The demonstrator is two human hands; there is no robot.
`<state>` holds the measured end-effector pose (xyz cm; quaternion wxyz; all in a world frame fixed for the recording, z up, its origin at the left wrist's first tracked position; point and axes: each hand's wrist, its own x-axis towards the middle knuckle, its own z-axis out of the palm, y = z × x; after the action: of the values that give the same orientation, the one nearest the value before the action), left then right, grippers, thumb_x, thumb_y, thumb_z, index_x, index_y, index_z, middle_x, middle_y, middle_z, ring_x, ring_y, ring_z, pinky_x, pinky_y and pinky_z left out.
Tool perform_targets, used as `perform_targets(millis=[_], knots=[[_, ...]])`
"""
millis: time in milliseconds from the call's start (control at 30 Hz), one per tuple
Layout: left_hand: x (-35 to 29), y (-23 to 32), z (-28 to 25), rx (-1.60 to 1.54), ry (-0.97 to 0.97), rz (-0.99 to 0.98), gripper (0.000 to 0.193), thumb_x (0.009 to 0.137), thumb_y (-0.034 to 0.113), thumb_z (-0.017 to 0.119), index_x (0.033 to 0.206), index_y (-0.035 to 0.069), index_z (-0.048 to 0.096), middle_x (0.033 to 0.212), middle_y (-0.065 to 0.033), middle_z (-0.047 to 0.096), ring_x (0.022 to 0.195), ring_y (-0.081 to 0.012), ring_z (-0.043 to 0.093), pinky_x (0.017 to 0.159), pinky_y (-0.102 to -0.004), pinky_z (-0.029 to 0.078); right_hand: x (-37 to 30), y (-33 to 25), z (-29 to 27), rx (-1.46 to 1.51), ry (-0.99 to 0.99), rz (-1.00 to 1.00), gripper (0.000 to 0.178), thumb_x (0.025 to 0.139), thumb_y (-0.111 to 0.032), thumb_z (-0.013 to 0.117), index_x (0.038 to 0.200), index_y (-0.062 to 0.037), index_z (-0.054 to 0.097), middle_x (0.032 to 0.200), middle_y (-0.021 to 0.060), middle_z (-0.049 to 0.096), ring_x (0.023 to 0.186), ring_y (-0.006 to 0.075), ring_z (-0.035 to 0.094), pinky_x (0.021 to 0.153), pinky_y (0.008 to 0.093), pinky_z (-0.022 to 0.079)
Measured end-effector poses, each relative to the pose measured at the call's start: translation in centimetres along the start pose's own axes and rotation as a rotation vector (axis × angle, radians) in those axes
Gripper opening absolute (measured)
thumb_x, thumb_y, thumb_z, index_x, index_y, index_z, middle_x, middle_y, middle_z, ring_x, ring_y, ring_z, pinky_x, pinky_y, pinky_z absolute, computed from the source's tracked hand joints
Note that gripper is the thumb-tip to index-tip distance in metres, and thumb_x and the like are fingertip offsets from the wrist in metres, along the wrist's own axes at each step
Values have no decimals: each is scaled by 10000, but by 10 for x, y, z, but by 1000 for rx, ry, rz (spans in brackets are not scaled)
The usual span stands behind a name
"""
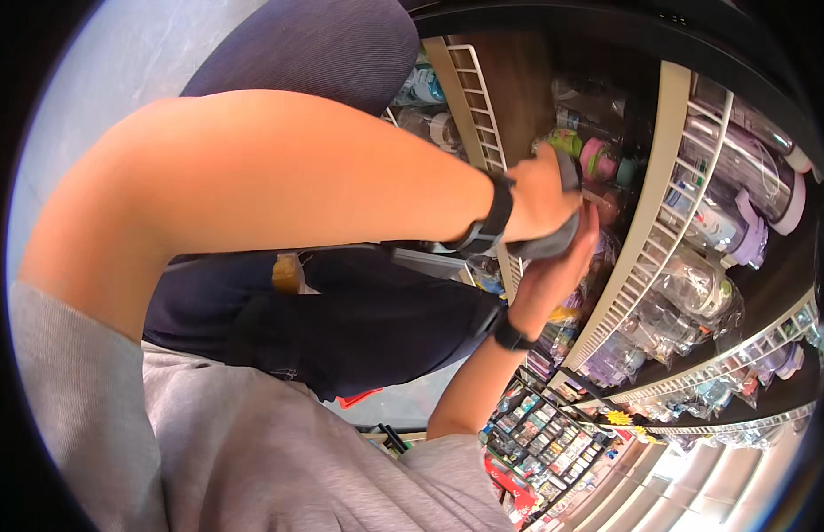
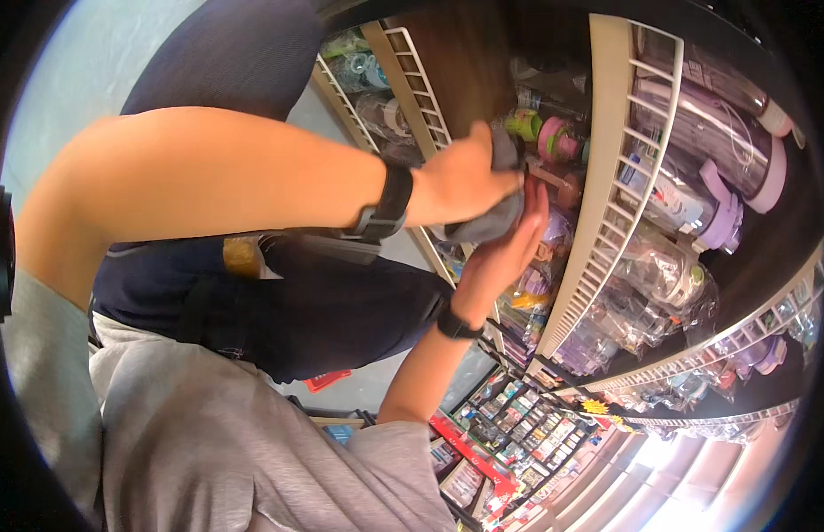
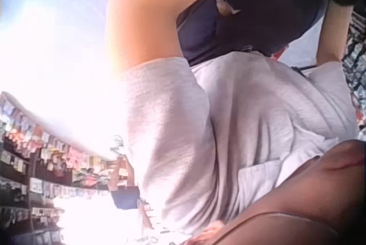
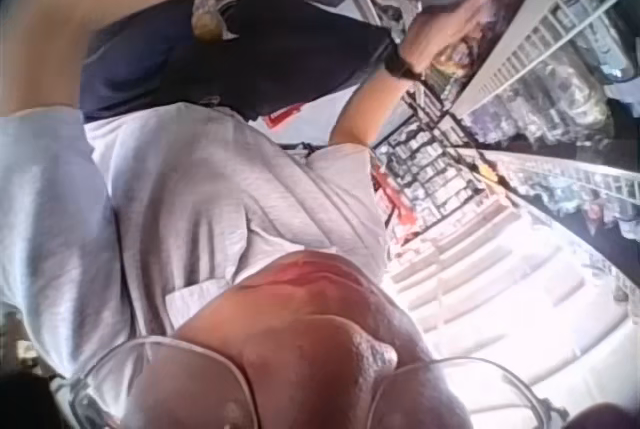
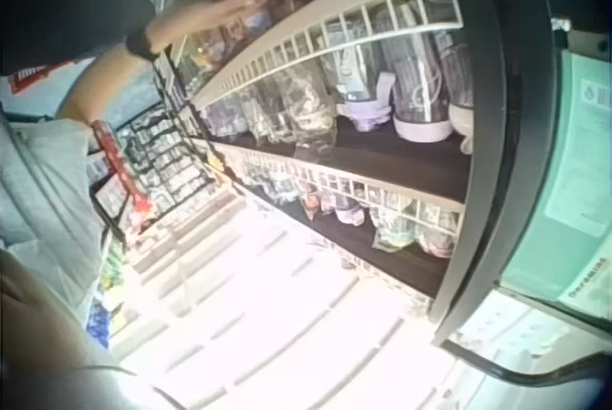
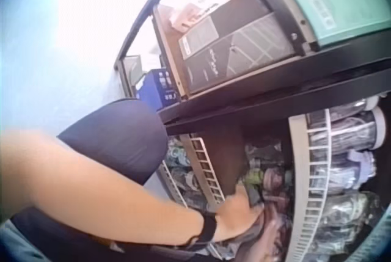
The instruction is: Wiping down various bottled products on a retail shelf with a cleaning cloth while squatting in the aisle.
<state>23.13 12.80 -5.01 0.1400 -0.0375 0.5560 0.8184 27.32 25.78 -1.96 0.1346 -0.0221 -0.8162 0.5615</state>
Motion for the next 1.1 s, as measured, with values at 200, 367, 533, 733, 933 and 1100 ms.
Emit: perform_targets(millis=[200, 367, 533, 733, 933, 1100], knots=[[29, 31, 0, -185, 172, -87, 587, 889, 309, 595, 1151, -142, 326, 1002, -367, 609, 988, -477, 615, 873, -453, 491, 156, 62, -17, -535, -58, -181, 434, 1007, -331, 469, 1267, 16, 479, 1185, 152, 574, 1078, 245, 562, 956, 372, 432], [42, 21, -20, -206, 332, -85, 552, 941, 330, 524, 1183, -125, 325, 1088, -393, 557, 1028, -510, 579, 906, -472, 469, 168, 40, 69, -776, 51, 256, 346, 979, -275, 534, 1183, 4, 522, 1093, 111, 592, 987, 199, 572, 898, 356, 457], [48, 28, -4, -183, 264, -90, 549, 953, 344, 506, 1195, -117, 333, 1079, -391, 558, 1012, -516, 582, 896, -478, 473, 177, 42, 70, -514, -11, 271, 335, 974, -263, 543, 1174, 6, 528, 1094, 106, 595, 978, 193, 577, 886, 353, 463], [58, 30, -10, -135, 294, -65, 567, 952, 362, 505, 1226, -112, 353, 1097, -383, 552, 1037, -510, 569, 906, -492, 462, 165, 53, 79, -196, -111, 302, 322, 969, -248, 555, 1164, 8, 535, 1095, 100, 598, 968, 186, 583, 870, 350, 471], [62, 38, -11, 158, 481, 68, 577, 931, 418, 514, 1234, -66, 434, 1145, -330, 526, 1119, -470, 475, 939, -520, 407, 142, 55, 80, 109, -196, 308, 310, 963, -234, 567, 1153, 10, 541, 1096, 94, 601, 957, 179, 589, 855, 347, 479], [66, 33, -5, 250, 575, 287, 551, 927, 419, 521, 1229, -41, 486, 1156, -311, 510, 1130, -454, 449, 930, -514, 392, 132, 43, 75, 343, -212, 255, 300, 958, -222, 577, 1144, 11, 547, 1097, 89, 604, 949, 172, 593, 842, 345, 486]])
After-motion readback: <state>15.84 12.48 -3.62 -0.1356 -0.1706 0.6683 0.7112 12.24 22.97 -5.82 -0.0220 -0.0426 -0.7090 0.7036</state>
